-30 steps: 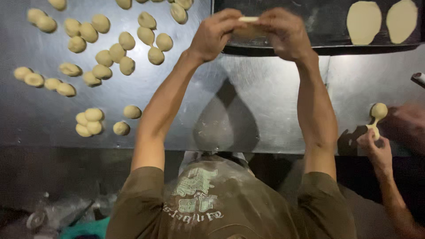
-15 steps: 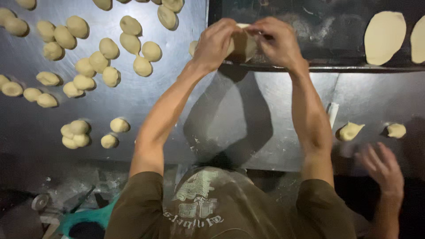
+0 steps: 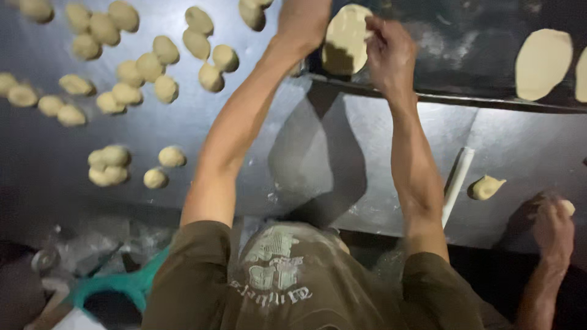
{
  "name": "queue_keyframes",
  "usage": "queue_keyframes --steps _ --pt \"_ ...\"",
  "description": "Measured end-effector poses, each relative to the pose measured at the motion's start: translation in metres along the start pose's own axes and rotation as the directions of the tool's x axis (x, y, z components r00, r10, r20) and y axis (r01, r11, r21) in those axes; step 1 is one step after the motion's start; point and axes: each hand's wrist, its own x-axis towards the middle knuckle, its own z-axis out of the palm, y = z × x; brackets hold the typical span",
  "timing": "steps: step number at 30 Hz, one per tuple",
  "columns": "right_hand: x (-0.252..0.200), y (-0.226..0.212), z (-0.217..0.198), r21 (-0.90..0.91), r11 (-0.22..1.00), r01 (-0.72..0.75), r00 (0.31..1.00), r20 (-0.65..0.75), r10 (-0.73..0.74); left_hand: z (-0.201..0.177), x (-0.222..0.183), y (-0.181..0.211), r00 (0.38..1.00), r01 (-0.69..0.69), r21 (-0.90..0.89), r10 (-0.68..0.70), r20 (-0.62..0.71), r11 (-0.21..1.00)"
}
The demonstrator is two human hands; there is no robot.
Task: The person rolls out pieces of dough using a small rolling pin on a metal counter and places the flattened dough onto a baking tray.
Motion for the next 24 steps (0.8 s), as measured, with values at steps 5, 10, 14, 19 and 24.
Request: queue_keyframes --steps 5,10,14,19,24 --pt "-0.055 -0.078 0.074 -0.038 0.977 0.210 0.942 0.274 -0.192 -0.108 -0.125 -0.018 0.947 0.106 -0.253 -0.175 -0.269 0.962" --pt "-0.034 -0.094 0.178 -0.817 0.308 0.488 0.800 0.278 -0.531 -0.137 -0.250 0.010 0.921 0.319 -0.318 -0.372 -0.120 0.893" --pt "-0.028 -0.103 0.193 -0.787 0.393 0.475 0.879 0.449 -0.163 -0.165 -0.339 0.023 0.920 0.306 -0.380 -0.374 -0.119 0.873" --pt "-0.133 -0.182 0.166 -0.136 0.918 0.373 0.766 0.604 -0.222 -0.173 -0.406 0.032 0.962 0.070 -0.267 -0.136 -0.237 0.961" --pt "-0.225 -0.233 0.109 -0.016 0.990 -0.143 0.776 0.619 0.122 -0.122 -0.425 0.036 1.000 -0.029 -0.529 0.021 -0.022 0.848"
